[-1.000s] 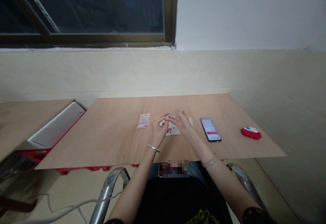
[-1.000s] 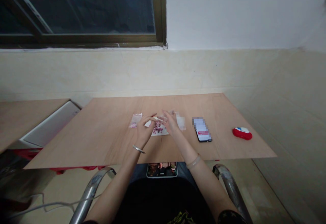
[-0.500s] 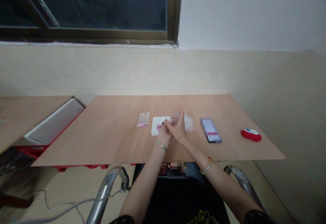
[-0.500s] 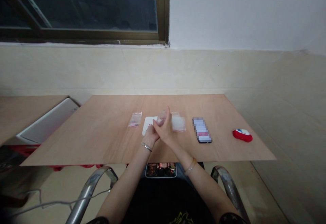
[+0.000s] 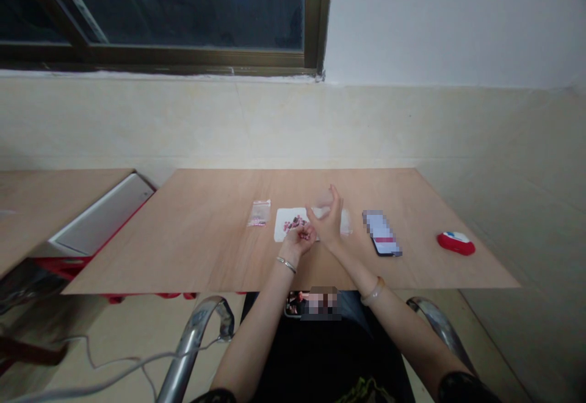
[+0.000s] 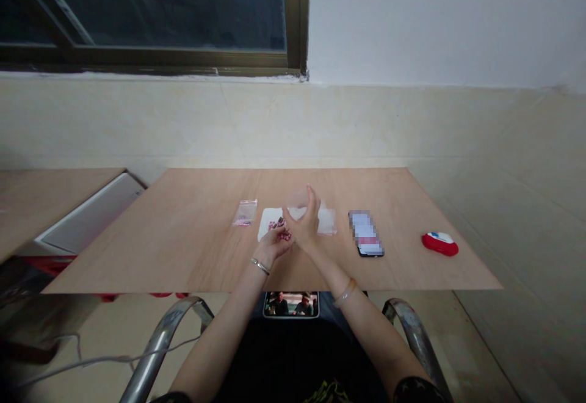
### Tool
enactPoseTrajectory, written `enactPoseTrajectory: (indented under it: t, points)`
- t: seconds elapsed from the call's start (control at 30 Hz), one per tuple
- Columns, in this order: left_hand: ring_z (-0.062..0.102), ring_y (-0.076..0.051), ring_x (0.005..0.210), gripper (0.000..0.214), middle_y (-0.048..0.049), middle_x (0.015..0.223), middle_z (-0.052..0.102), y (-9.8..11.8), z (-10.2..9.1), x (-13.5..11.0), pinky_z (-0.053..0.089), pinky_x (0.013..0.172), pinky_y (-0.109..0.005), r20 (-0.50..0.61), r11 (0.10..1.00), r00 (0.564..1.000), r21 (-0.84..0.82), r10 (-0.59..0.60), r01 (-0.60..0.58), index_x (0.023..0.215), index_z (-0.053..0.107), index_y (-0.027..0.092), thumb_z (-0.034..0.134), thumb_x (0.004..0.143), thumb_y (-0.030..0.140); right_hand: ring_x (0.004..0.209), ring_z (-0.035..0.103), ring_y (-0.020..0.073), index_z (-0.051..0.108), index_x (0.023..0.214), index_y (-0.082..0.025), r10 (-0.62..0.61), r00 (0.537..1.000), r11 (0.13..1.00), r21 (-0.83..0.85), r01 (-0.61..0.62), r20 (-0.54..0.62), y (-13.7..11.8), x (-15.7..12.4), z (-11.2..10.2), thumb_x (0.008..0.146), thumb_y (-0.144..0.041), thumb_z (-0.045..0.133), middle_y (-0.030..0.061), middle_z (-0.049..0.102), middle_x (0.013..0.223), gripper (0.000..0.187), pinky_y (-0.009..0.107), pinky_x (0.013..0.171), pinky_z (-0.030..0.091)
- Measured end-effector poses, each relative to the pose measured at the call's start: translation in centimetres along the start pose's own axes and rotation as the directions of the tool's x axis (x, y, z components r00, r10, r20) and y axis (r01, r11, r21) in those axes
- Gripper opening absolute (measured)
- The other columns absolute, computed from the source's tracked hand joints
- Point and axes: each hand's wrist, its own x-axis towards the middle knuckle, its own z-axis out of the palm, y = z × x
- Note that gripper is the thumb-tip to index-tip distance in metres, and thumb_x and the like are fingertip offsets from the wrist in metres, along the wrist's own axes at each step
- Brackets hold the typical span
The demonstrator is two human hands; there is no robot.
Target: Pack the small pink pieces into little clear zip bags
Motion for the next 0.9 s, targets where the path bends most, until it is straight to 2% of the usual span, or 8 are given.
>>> enactPoseTrajectory:
  t: [0.1,0.2,0.3,0.43,0.57,0.73,0.83,0.9]
  points:
    - [0.064,-0.015,0.060,0.026,-0.0065,0.070,0.062,0.9,-1.9,0.0,0.055,0.053,-0.024,-0.056,0.999,0.998,-0.045,-0.017,0.015,0.089,0.060,0.011,0.037,0.083,-0.001,0.126,0.042,0.0244,0.023,0.142,-0.018,0.081,0.997,0.987,-0.139,-0.079,0.008,1.7,1.3,-0.7,0.084,-0.040,0.058,0.0173,0.040,0.139,0.072,0.039,0.097,0.044]
    - [0.065,-0.015,0.061,0.033,-0.0079,0.075,0.064,1.8,-3.6,0.1,0.055,0.051,-0.024,-0.112,0.996,0.994,-0.090,-0.011,0.001,0.100,0.060,0.011,0.034,0.084,-0.001,0.118,0.048,0.0251,0.036,0.135,-0.014,0.220,0.951,0.870,-0.484,-0.091,0.217,4.1,2.0,-1.5,0.088,-0.042,0.050,0.0181,0.045,0.131,0.057,0.038,0.094,0.043]
    - [0.065,-0.015,0.060,0.035,-0.0078,0.075,0.064,2.3,-4.5,0.3,0.055,0.049,-0.024,-0.153,0.993,0.988,-0.117,-0.005,-0.013,0.107,0.059,0.011,0.034,0.084,0.001,0.111,0.051,0.0282,0.050,0.123,-0.009,0.316,0.906,0.787,-0.611,-0.085,0.281,6.0,1.7,-1.9,0.088,-0.041,0.051,0.0205,0.053,0.121,0.048,0.038,0.092,0.041]
    - [0.065,-0.016,0.060,0.037,-0.0081,0.076,0.065,2.6,-4.7,0.7,0.054,0.048,-0.025,-0.198,0.992,0.980,-0.121,0.004,-0.029,0.110,0.058,0.011,0.033,0.085,0.001,0.115,0.048,0.0325,0.053,0.121,-0.002,0.374,0.877,0.723,-0.687,-0.071,0.303,7.5,0.6,-1.9,0.087,-0.041,0.052,0.0263,0.053,0.121,0.051,0.039,0.096,0.036]
    - [0.064,-0.016,0.057,0.036,-0.0074,0.073,0.063,2.8,-4.6,0.6,0.053,0.047,-0.025,-0.227,0.993,0.974,-0.107,0.026,-0.052,0.109,0.058,0.010,0.031,0.086,0.001,0.129,0.035,0.0358,0.042,0.133,0.005,0.392,0.857,0.674,-0.739,-0.019,0.335,8.3,0.1,-1.6,0.090,-0.043,0.046,0.0314,0.040,0.138,0.065,0.041,0.104,0.027]
    - [0.063,-0.015,0.063,0.036,-0.0071,0.078,0.063,3.1,-4.5,0.4,0.052,0.050,-0.024,-0.233,0.994,0.971,-0.074,0.059,-0.078,0.106,0.059,0.011,0.029,0.089,0.000,0.142,0.017,0.0308,0.025,0.145,0.003,0.374,0.834,0.654,-0.753,0.074,0.406,9.2,-0.4,-1.2,0.095,-0.043,0.031,0.0237,0.017,0.155,0.068,0.038,0.111,0.017]
    - [0.063,-0.015,0.081,0.022,-0.0082,0.099,0.063,3.1,-4.2,0.3,0.055,0.066,-0.029,-0.187,0.992,0.976,-0.043,0.113,-0.123,0.111,0.058,0.014,0.044,0.094,0.017,0.143,0.015,0.0298,0.022,0.146,0.002,0.357,0.828,0.652,-0.750,0.111,0.433,9.4,-0.7,-1.1,0.096,-0.045,0.026,0.0219,0.012,0.156,0.069,0.038,0.113,0.015]
    - [0.061,-0.018,0.095,0.029,-0.0090,0.114,0.060,3.1,-3.9,0.1,0.054,0.080,-0.037,-0.124,0.987,0.979,-0.015,0.159,-0.163,0.116,0.056,0.016,0.053,0.092,0.031,0.142,0.020,0.0304,0.028,0.144,0.001,0.341,0.828,0.654,-0.745,0.131,0.445,9.4,-0.8,-1.2,0.096,-0.046,0.030,0.0235,0.017,0.155,0.067,0.038,0.113,0.018]
